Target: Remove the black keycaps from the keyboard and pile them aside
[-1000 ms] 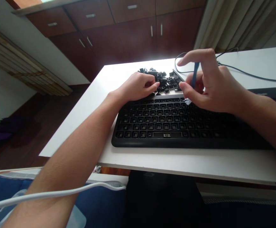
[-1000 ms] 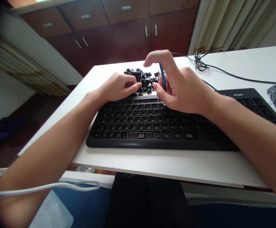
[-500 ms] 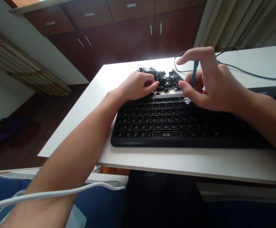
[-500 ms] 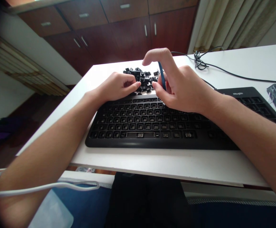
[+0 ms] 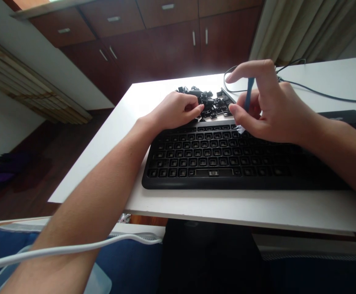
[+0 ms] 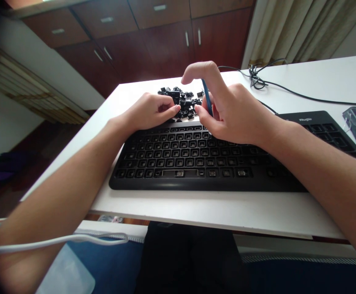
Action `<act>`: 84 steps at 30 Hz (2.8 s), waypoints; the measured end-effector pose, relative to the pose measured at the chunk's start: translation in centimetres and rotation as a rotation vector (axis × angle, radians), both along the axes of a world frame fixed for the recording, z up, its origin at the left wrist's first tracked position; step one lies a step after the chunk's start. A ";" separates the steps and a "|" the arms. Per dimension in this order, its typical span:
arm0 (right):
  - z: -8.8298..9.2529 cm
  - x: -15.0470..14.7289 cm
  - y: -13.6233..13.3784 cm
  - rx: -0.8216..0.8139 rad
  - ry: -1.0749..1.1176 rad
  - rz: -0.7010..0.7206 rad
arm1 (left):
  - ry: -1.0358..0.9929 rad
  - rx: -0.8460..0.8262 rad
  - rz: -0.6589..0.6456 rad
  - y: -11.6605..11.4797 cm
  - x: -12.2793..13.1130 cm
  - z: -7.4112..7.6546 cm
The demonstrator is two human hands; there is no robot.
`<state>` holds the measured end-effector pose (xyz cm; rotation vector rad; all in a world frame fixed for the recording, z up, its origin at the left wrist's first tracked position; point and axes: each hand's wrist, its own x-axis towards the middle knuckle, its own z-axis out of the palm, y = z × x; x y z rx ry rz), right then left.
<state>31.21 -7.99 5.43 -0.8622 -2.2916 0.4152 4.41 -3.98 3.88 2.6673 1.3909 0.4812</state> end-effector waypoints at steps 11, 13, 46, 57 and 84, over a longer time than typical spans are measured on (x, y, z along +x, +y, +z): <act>-0.4 0.2 0.4 0.127 -0.034 0.010 | 0.045 -0.005 -0.002 -0.1 0.0 0.1; -0.4 0.2 0.4 0.125 -0.034 0.015 | 0.040 -0.004 -0.003 0.0 0.0 0.0; -0.4 0.1 0.3 0.105 -0.017 0.014 | -0.002 -0.005 -0.005 0.0 0.0 0.0; -0.3 0.1 0.3 0.094 -0.020 0.012 | 0.015 -0.017 0.004 -0.1 0.0 0.1; -0.3 0.0 0.3 0.101 -0.008 0.026 | -0.001 -0.017 0.007 -0.1 0.0 0.1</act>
